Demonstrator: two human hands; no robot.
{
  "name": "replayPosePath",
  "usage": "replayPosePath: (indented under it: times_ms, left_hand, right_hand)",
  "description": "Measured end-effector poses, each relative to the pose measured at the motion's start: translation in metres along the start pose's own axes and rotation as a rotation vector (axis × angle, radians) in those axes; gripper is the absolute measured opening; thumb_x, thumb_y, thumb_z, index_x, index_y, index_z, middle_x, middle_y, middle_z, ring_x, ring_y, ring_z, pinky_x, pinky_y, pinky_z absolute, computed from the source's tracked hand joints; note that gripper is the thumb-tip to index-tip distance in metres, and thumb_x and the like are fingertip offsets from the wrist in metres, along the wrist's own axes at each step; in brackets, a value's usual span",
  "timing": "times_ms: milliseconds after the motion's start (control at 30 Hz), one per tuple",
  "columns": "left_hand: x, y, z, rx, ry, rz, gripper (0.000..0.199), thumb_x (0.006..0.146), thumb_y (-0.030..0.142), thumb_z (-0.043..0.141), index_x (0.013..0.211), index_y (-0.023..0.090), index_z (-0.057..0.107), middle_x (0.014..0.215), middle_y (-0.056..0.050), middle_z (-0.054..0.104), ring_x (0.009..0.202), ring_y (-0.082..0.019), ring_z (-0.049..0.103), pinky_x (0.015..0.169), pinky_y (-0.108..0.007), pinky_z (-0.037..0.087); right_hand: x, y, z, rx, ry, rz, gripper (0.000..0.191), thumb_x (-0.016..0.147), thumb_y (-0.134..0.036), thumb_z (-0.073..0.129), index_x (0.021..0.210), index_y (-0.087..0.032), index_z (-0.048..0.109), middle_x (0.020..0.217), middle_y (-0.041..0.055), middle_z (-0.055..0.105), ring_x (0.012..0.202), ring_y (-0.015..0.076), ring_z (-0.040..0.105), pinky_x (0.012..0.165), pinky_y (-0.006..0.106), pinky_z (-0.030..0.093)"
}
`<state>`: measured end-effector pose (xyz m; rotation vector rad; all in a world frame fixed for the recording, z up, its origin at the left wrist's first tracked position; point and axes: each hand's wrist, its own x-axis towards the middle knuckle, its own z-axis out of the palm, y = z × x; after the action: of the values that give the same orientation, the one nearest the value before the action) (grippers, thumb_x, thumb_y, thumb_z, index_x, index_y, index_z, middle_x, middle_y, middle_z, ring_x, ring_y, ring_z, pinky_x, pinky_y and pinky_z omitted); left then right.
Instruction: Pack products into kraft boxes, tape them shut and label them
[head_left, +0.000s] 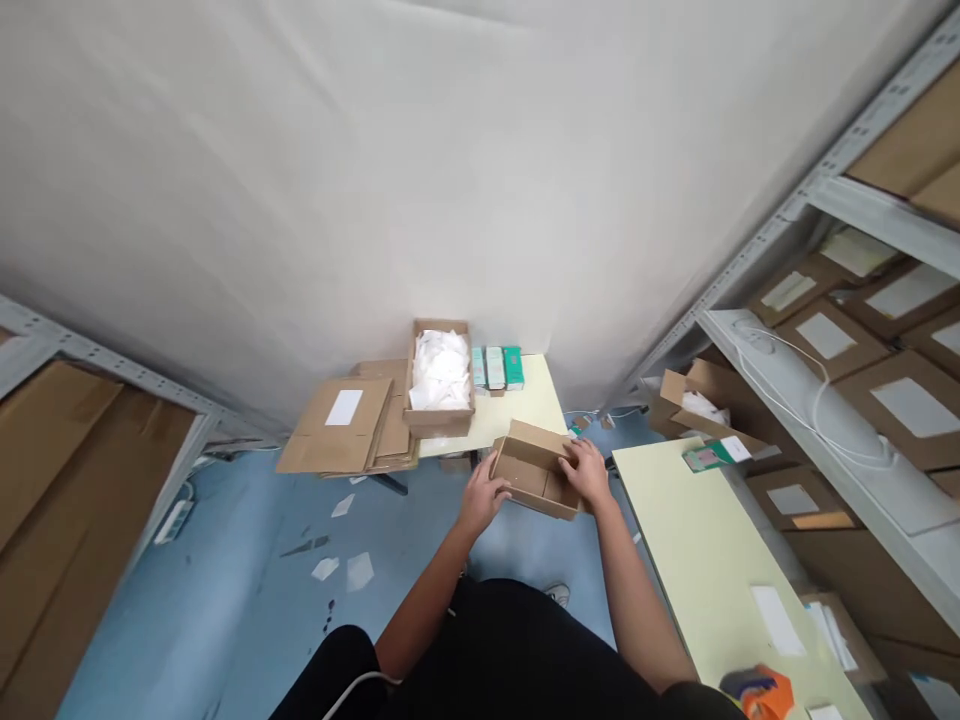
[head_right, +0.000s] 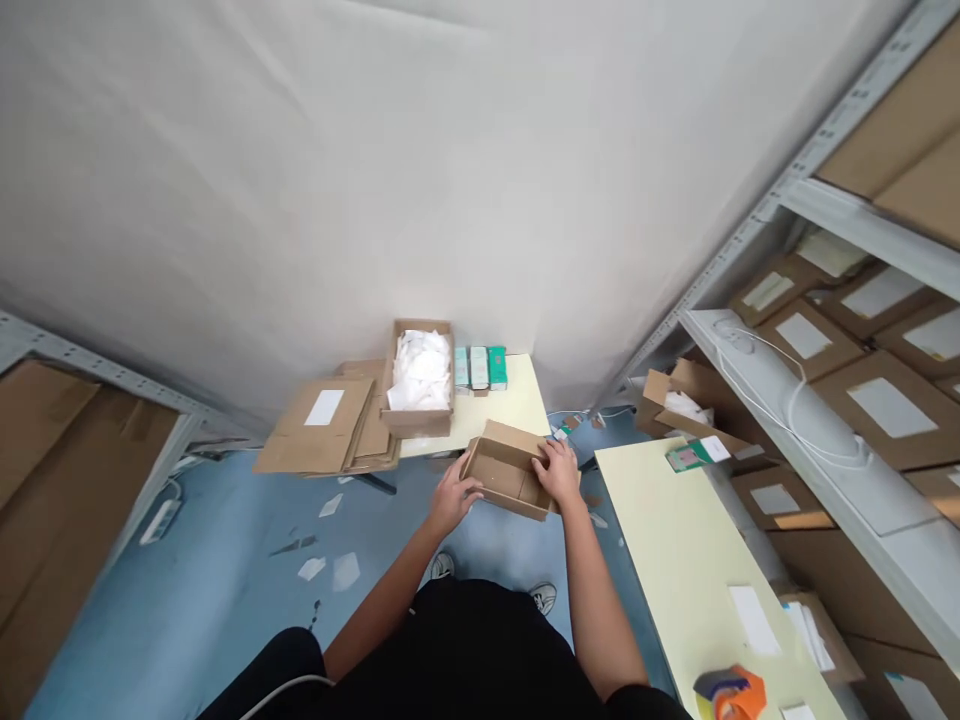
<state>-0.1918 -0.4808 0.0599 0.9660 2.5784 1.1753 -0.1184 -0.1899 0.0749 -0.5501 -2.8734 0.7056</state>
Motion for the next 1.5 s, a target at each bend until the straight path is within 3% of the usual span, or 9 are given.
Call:
replayPosePath:
  times_ms: [167, 300, 500, 733, 867, 967, 1067, 1167, 1500]
  left_hand:
    - [-0.018, -0.061, -0.061, 0.012, 0.079, -0.153, 0.017, 0.081, 0.015, 0.08, 0.094, 0.026, 0.08, 0.166, -0.006, 0.042, 0.15, -0.036, 0.045, 0.12, -0.052, 0.045]
    - [-0.027, -0.101, -0.1, 0.012, 0.133, -0.236, 0.018, 0.079, 0.014, 0.08, 0.092, 0.026, 0.079, 0.165, -0.005, 0.043, 0.148, -0.036, 0.047, 0.121, -0.052, 0.043]
    - [-0.022, -0.129, -0.126, 0.009, 0.204, -0.356, 0.016, 0.08, 0.014, 0.08, 0.091, 0.025, 0.08, 0.163, -0.006, 0.045, 0.146, -0.039, 0.048, 0.12, -0.053, 0.045]
    - [-0.003, -0.127, -0.128, 0.081, 0.203, -0.412, 0.011, 0.083, 0.018, 0.077, 0.092, 0.023, 0.081, 0.163, -0.007, 0.047, 0.149, -0.036, 0.046, 0.12, -0.051, 0.046]
    - [0.001, -0.128, -0.131, 0.106, 0.202, -0.436, 0.011, 0.082, 0.017, 0.079, 0.09, 0.023, 0.081, 0.162, -0.007, 0.048, 0.148, -0.034, 0.048, 0.12, -0.049, 0.046]
    - [0.001, -0.131, -0.132, 0.12, 0.204, -0.442, 0.011, 0.081, 0.016, 0.08, 0.09, 0.023, 0.081, 0.16, -0.006, 0.05, 0.148, -0.034, 0.048, 0.119, -0.05, 0.047]
    - [0.002, -0.131, -0.132, 0.12, 0.222, -0.443, 0.012, 0.08, 0.015, 0.081, 0.088, 0.024, 0.081, 0.159, -0.006, 0.052, 0.148, -0.034, 0.048, 0.119, -0.05, 0.048]
    - [0.002, -0.13, -0.131, 0.127, 0.221, -0.457, 0.012, 0.079, 0.016, 0.082, 0.088, 0.024, 0.082, 0.157, -0.006, 0.054, 0.148, -0.035, 0.049, 0.119, -0.05, 0.048]
    - [-0.002, -0.128, -0.131, 0.151, 0.222, -0.422, 0.013, 0.079, 0.015, 0.082, 0.09, 0.023, 0.082, 0.16, -0.009, 0.05, 0.145, -0.034, 0.051, 0.118, -0.05, 0.049]
  right_hand:
    - [0.055, -0.098, 0.04, 0.117, 0.033, -0.187, 0.049, 0.095, -0.038, 0.062, 0.14, -0.02, 0.066, 0.149, 0.0142, 0.06, 0.145, 0.033, 0.048, 0.124, 0.052, 0.037]
    - [0.103, -0.168, 0.068, 0.155, -0.009, -0.281, 0.054, 0.095, -0.038, 0.062, 0.147, -0.024, 0.06, 0.158, 0.0119, 0.052, 0.148, 0.0304, 0.046, 0.125, 0.05, 0.038]
    - [0.183, -0.228, 0.11, 0.093, -0.202, -0.276, 0.067, 0.087, -0.03, 0.073, 0.151, -0.022, 0.056, 0.163, 0.014, 0.045, 0.144, 0.0324, 0.051, 0.12, 0.044, 0.044]
    - [0.274, -0.257, 0.149, -0.159, -0.4, -0.232, 0.072, 0.086, -0.027, 0.077, 0.154, -0.021, 0.053, 0.171, 0.0158, 0.031, 0.152, 0.0329, 0.043, 0.122, 0.04, 0.039]
    - [0.318, -0.265, 0.167, -0.282, -0.526, -0.181, 0.088, 0.084, -0.032, 0.082, 0.162, -0.025, 0.042, 0.175, 0.0198, 0.017, 0.141, 0.036, 0.055, 0.113, 0.041, 0.046]
    - [0.336, -0.269, 0.182, -0.345, -0.633, -0.205, 0.091, 0.082, -0.036, 0.085, 0.162, -0.026, 0.042, 0.168, 0.0213, 0.034, 0.131, 0.0349, 0.063, 0.104, 0.039, 0.051]
    - [0.341, -0.273, 0.192, -0.356, -0.665, -0.257, 0.06, 0.088, -0.027, 0.077, 0.146, -0.024, 0.062, 0.144, 0.016, 0.062, 0.125, 0.0306, 0.066, 0.1, 0.036, 0.051]
    - [0.337, -0.275, 0.191, -0.324, -0.614, -0.278, 0.036, 0.095, -0.018, 0.063, 0.13, -0.022, 0.073, 0.136, 0.0136, 0.068, 0.12, 0.0269, 0.068, 0.098, 0.032, 0.051]
    - [0.301, -0.279, 0.145, -0.16, -0.35, -0.299, 0.033, 0.095, -0.013, 0.056, 0.119, -0.016, 0.079, 0.122, 0.014, 0.078, 0.113, 0.0265, 0.071, 0.1, 0.031, 0.05]
